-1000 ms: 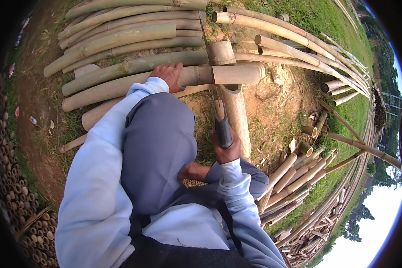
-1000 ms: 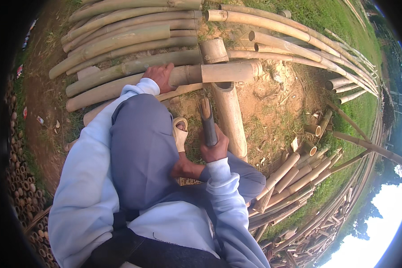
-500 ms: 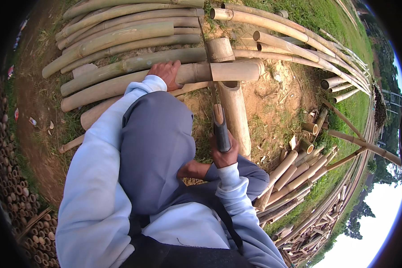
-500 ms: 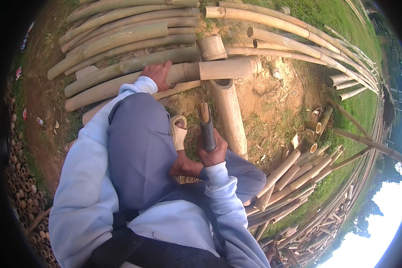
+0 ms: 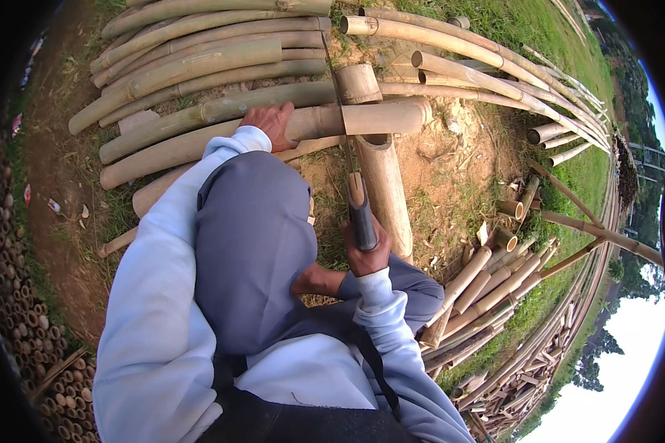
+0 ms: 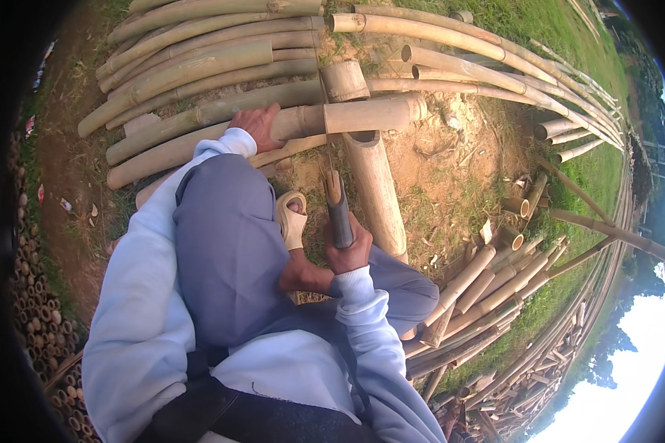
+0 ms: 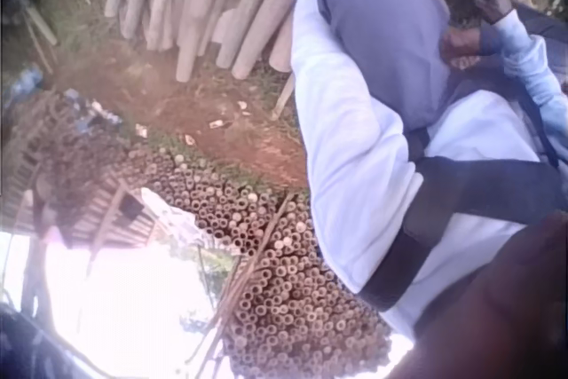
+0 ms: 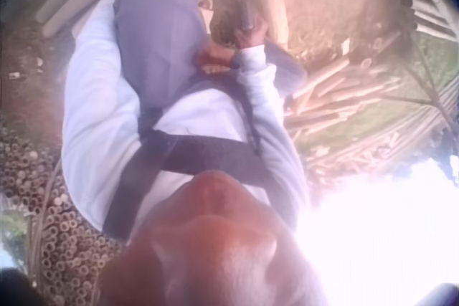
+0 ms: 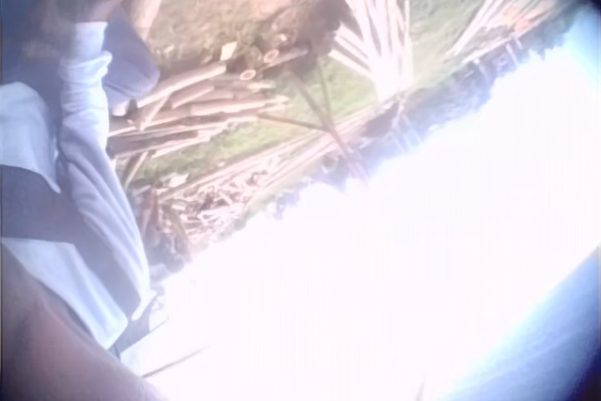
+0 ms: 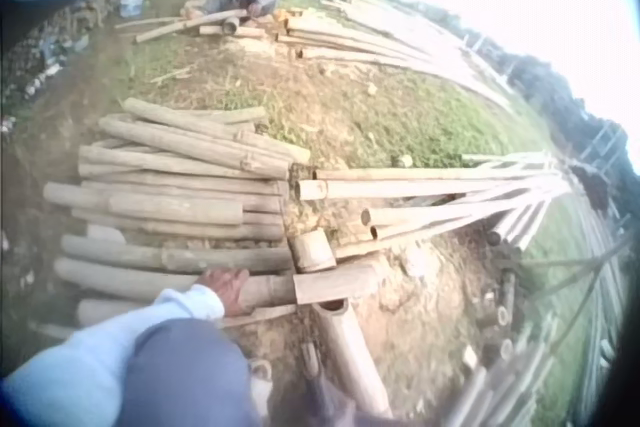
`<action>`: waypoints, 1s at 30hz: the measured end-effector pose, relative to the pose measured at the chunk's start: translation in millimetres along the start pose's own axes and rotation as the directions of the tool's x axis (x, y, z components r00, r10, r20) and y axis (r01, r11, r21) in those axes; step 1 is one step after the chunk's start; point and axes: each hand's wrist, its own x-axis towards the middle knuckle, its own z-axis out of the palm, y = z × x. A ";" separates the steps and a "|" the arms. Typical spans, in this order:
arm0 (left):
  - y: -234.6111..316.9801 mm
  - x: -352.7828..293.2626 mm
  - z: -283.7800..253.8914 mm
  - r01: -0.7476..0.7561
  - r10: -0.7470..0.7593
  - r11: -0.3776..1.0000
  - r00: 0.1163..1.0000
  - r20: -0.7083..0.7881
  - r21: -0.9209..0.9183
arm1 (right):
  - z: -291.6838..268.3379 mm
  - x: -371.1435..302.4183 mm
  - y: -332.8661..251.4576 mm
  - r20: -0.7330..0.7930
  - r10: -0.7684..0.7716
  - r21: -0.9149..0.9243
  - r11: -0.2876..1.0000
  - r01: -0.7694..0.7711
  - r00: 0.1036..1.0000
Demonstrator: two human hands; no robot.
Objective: The person sits on the ground and uses a hand saw to cut bamboo poles into shorter sections. The cut pieces are placed on a nearby pile. Another person is visible in the background.
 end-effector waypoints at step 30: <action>-6.0 4.4 -10.7 -0.012 0.022 0.997 0.991 0.131 -0.077 | 22.8 9.4 38.5 -0.020 -0.013 0.045 0.999 0.014 1.000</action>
